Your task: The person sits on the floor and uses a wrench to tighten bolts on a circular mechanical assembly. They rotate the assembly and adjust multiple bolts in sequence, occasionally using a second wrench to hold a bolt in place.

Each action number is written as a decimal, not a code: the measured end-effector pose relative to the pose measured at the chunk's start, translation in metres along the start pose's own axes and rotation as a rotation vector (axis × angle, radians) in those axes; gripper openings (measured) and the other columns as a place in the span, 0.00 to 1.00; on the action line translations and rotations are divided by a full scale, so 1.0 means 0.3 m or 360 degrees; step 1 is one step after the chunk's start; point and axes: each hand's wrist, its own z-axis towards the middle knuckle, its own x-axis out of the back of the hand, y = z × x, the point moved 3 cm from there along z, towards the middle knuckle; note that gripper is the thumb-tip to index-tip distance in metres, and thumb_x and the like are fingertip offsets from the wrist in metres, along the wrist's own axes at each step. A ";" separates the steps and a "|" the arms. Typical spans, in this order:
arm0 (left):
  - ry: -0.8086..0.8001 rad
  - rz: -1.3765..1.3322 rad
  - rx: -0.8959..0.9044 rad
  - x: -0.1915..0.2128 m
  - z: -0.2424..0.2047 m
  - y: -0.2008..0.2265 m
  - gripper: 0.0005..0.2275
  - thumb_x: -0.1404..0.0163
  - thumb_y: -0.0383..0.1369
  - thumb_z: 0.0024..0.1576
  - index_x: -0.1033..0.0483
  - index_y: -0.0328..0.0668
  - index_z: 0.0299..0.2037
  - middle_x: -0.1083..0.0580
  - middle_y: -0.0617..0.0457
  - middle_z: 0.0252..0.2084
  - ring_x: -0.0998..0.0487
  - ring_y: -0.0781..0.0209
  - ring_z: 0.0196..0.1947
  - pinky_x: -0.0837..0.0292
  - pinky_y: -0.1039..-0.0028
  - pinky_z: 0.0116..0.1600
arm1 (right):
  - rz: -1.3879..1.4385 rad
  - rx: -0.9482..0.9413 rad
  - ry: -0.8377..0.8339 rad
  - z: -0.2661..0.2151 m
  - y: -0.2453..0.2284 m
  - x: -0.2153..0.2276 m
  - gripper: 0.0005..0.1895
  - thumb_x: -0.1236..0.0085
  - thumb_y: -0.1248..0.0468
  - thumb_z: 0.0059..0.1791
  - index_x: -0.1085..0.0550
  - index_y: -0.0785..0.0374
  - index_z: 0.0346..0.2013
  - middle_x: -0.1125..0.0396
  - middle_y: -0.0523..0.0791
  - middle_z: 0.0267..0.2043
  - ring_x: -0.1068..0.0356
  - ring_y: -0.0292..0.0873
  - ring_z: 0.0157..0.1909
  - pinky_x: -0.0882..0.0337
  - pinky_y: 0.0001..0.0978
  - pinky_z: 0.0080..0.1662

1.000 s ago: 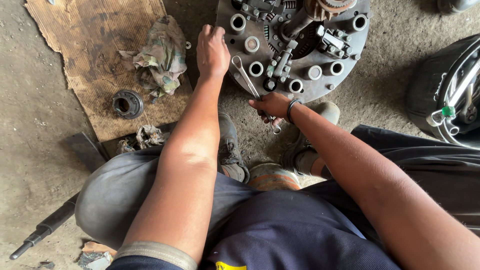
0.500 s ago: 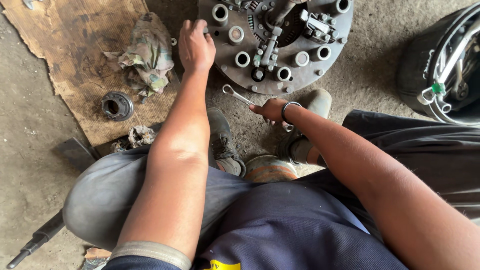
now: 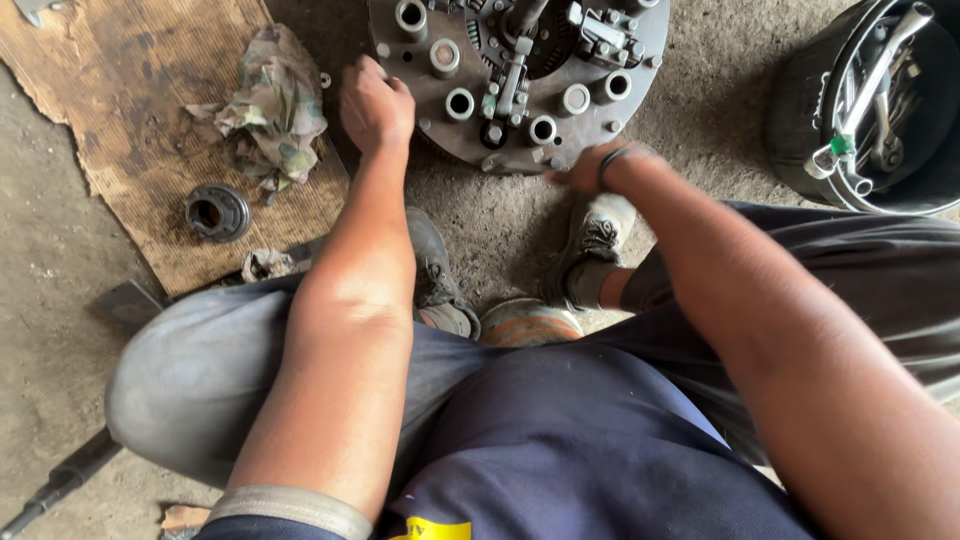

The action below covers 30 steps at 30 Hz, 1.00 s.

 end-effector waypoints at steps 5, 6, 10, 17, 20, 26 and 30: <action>-0.0324 -0.0003 -0.0118 0.013 -0.098 0.053 0.11 0.39 0.38 0.50 0.22 0.40 0.37 0.20 0.44 0.39 0.19 0.43 0.41 0.23 0.57 0.43 | 0.0118 -0.0237 -0.0097 -0.014 0.236 0.027 0.51 0.66 0.24 0.50 0.27 0.65 0.61 0.32 0.56 0.62 0.33 0.57 0.64 0.35 0.57 0.63; -0.0375 0.0038 -0.0092 0.022 -0.109 0.060 0.11 0.40 0.38 0.51 0.22 0.40 0.38 0.20 0.43 0.40 0.19 0.43 0.42 0.23 0.57 0.44 | 0.0217 -0.0290 -0.0171 -0.013 0.265 0.013 0.52 0.65 0.24 0.50 0.25 0.68 0.59 0.27 0.58 0.58 0.27 0.57 0.59 0.31 0.58 0.60; -0.0551 0.0123 0.0038 0.044 -0.127 0.069 0.11 0.40 0.39 0.53 0.21 0.40 0.39 0.21 0.41 0.42 0.20 0.42 0.45 0.24 0.57 0.48 | 0.0275 -0.0320 -0.0176 -0.001 0.321 -0.035 0.54 0.64 0.22 0.49 0.20 0.72 0.50 0.24 0.58 0.51 0.25 0.56 0.52 0.29 0.54 0.55; -0.0434 0.0222 -0.0174 -0.002 -0.129 0.078 0.12 0.39 0.36 0.51 0.21 0.38 0.39 0.21 0.40 0.42 0.19 0.43 0.44 0.23 0.58 0.45 | 0.0121 -0.0224 -0.0354 0.004 0.303 -0.074 0.55 0.66 0.20 0.46 0.20 0.69 0.49 0.28 0.52 0.48 0.33 0.50 0.44 0.34 0.50 0.49; 0.0037 0.0114 -0.0411 0.022 -0.141 0.136 0.17 0.39 0.31 0.41 0.22 0.30 0.39 0.22 0.36 0.44 0.18 0.45 0.42 0.20 0.62 0.46 | 0.0203 -0.0235 -0.0328 -0.002 0.314 -0.064 0.57 0.68 0.19 0.47 0.20 0.71 0.47 0.27 0.53 0.45 0.32 0.48 0.42 0.32 0.47 0.48; -0.0964 0.0183 0.0277 0.006 -0.356 0.242 0.10 0.43 0.36 0.57 0.20 0.40 0.44 0.20 0.42 0.46 0.17 0.48 0.46 0.20 0.61 0.48 | 0.0233 -0.0152 -0.0264 0.005 0.332 -0.028 0.59 0.65 0.19 0.46 0.24 0.77 0.50 0.28 0.59 0.51 0.31 0.60 0.54 0.27 0.52 0.55; -0.1138 -0.0043 0.0157 -0.047 -0.456 0.371 0.20 0.41 0.49 0.53 0.19 0.38 0.43 0.20 0.41 0.45 0.18 0.43 0.45 0.22 0.56 0.47 | 0.0193 -0.0191 -0.0014 0.031 0.331 0.011 0.53 0.62 0.20 0.46 0.18 0.66 0.46 0.25 0.55 0.48 0.25 0.54 0.50 0.29 0.53 0.56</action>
